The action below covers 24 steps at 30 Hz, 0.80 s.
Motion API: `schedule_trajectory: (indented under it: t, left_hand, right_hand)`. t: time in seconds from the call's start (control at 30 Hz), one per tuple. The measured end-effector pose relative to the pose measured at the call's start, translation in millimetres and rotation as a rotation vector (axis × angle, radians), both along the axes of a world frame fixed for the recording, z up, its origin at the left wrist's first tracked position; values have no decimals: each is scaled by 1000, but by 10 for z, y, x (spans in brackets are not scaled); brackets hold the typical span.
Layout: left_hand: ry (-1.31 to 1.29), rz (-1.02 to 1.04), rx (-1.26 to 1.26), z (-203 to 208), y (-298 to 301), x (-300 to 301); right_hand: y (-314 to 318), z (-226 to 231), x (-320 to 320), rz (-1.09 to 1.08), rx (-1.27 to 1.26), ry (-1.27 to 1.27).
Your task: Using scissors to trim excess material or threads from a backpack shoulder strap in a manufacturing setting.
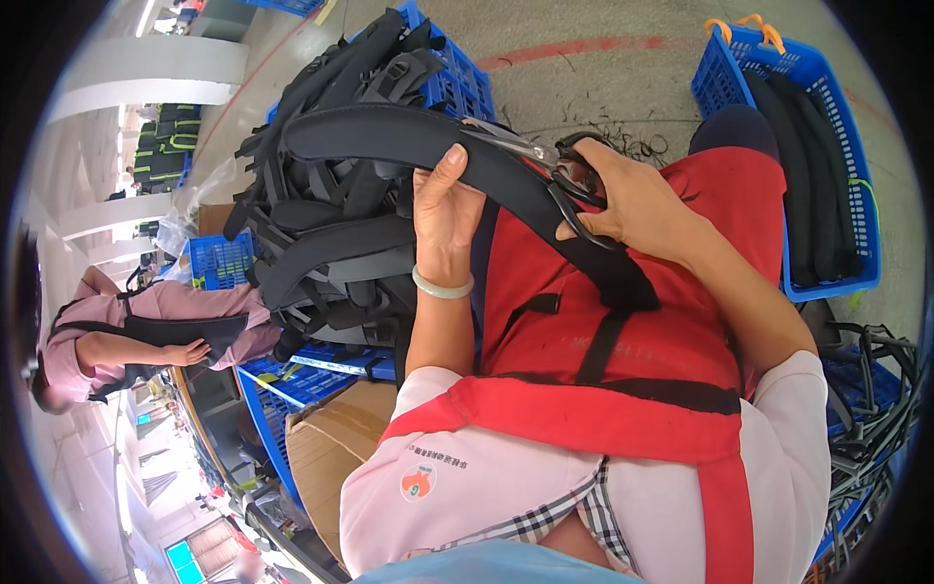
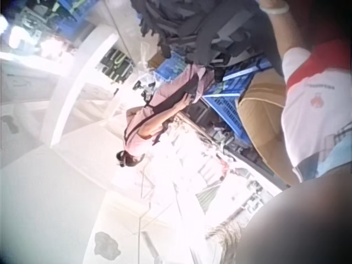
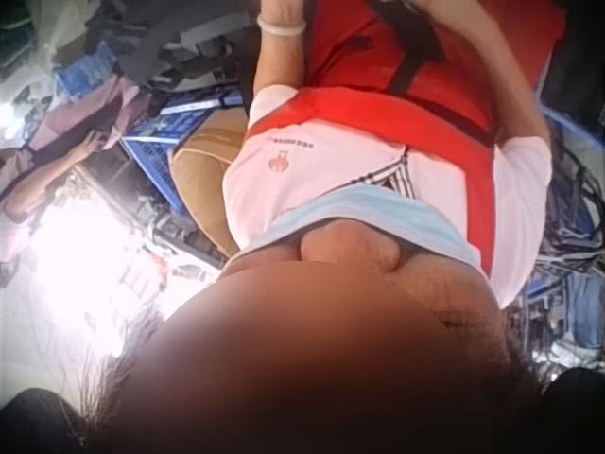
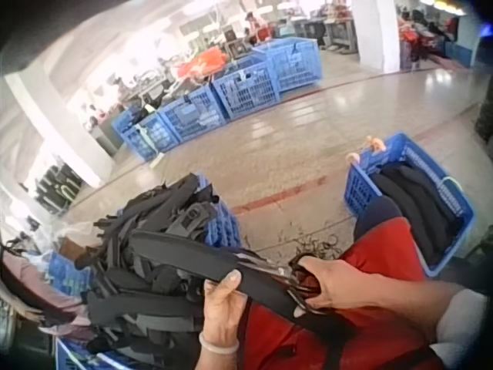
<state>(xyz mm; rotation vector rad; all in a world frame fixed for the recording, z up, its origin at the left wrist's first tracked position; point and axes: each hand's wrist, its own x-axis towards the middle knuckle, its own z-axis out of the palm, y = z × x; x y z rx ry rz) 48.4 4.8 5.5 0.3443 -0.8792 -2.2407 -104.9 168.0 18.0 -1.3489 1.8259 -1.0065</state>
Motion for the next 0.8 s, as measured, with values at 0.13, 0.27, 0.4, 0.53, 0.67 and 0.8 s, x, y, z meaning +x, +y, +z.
schedule_trajectory:
  t: [0.13,0.27,0.4,0.53,0.67,0.8]
  left_hand:
    - [14,-5,-26,-1,1,4]
    - [-1,-4,-38,11,1,2]
    - [9,-8,-39,-8,17,-19]
    - [0,-25,-51,27,38,-17]
    - [3,-22,-55,17,45,-19]
    - [12,-42,-31,-62,33,-13]
  right_hand:
    - [-71,28,-23,-1,-71,72]
    - [-87,40,-59,35,101,-24]
    - [-49,-19,-52,46,-44,18]
    - [-61,-5,-49,50,-163,65]
    - [-58,40,-101,61,79,-60]
    - [-39,21,-106,74,124,-121]
